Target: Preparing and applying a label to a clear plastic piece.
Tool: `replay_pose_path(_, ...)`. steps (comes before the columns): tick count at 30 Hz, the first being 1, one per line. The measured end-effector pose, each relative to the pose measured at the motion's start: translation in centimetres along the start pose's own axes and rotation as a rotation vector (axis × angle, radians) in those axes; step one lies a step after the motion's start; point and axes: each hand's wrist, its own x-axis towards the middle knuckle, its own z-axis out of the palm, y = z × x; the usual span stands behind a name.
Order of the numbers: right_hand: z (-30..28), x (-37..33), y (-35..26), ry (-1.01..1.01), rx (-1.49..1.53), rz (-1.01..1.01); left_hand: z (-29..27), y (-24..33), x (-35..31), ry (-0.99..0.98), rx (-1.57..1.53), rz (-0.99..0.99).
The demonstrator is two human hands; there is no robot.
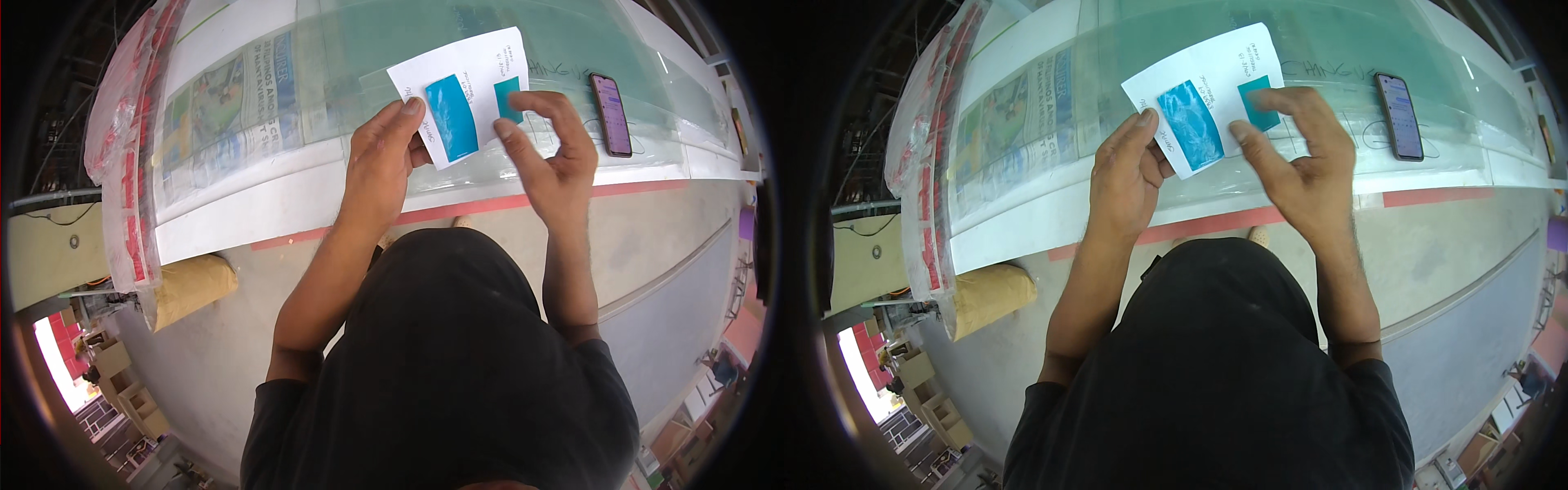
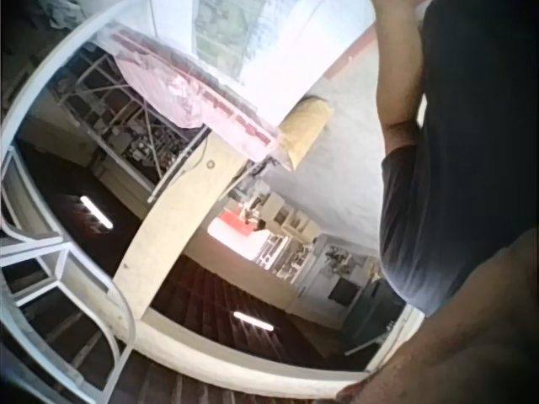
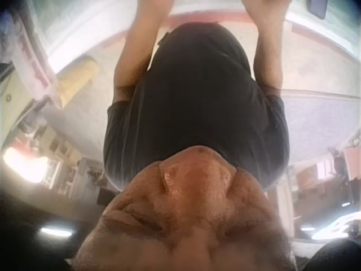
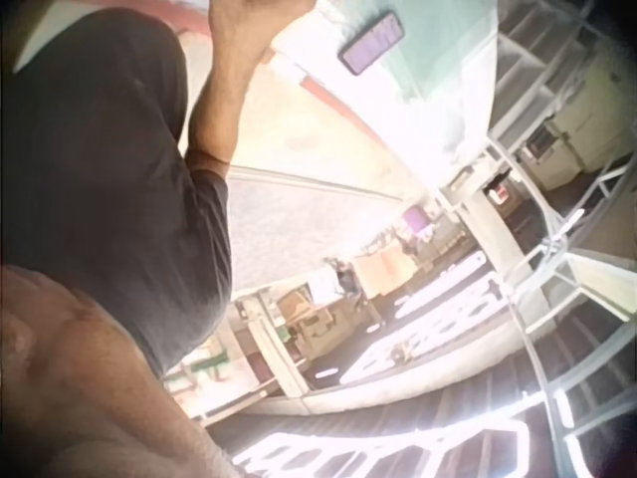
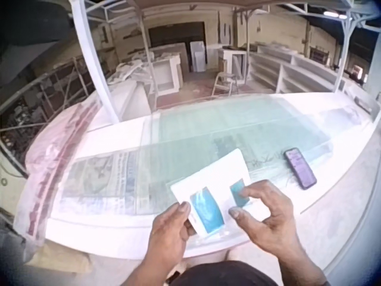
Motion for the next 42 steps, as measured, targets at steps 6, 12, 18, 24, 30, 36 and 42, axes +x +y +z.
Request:
replay_pose_path(6,1.3,-0.3,-0.8,-0.272,0.225,0.223,0.0,-0.3,-0.1,-0.024,0.116,-0.008)
replay_pose_path(12,1.5,-0.5,0.1,-0.303,0.347,0.247,0.2,-0.3,-0.4,-0.069,0.170,0.009)
replay_pose_path(18,0.9,-1.1,0.9,-0.317,0.409,0.228,0.2,-0.1,-0.1,-0.003,0.218,-0.006)
replay_pose_path(24,0.3,-1.1,0.1,-0.378,0.329,-0.007,0.2,0.0,0.2,0.023,0.186,0.052)
replay_pose_path(30,0.7,-2.1,-0.1,-0.236,0.104,-0.220,0.7,0.4,0.4,0.048,0.032,0.058)
replay_pose_path(36,1.7,-2.4,0.2,-0.141,0.048,-0.297,0.8,0.6,0.3,-0.016,0.021,0.077)
replay_pose_path(42,1.8,-2.5,0.1,-0.122,-0.018,-0.304,1.3,0.8,0.2,0.018,-0.012,0.083)
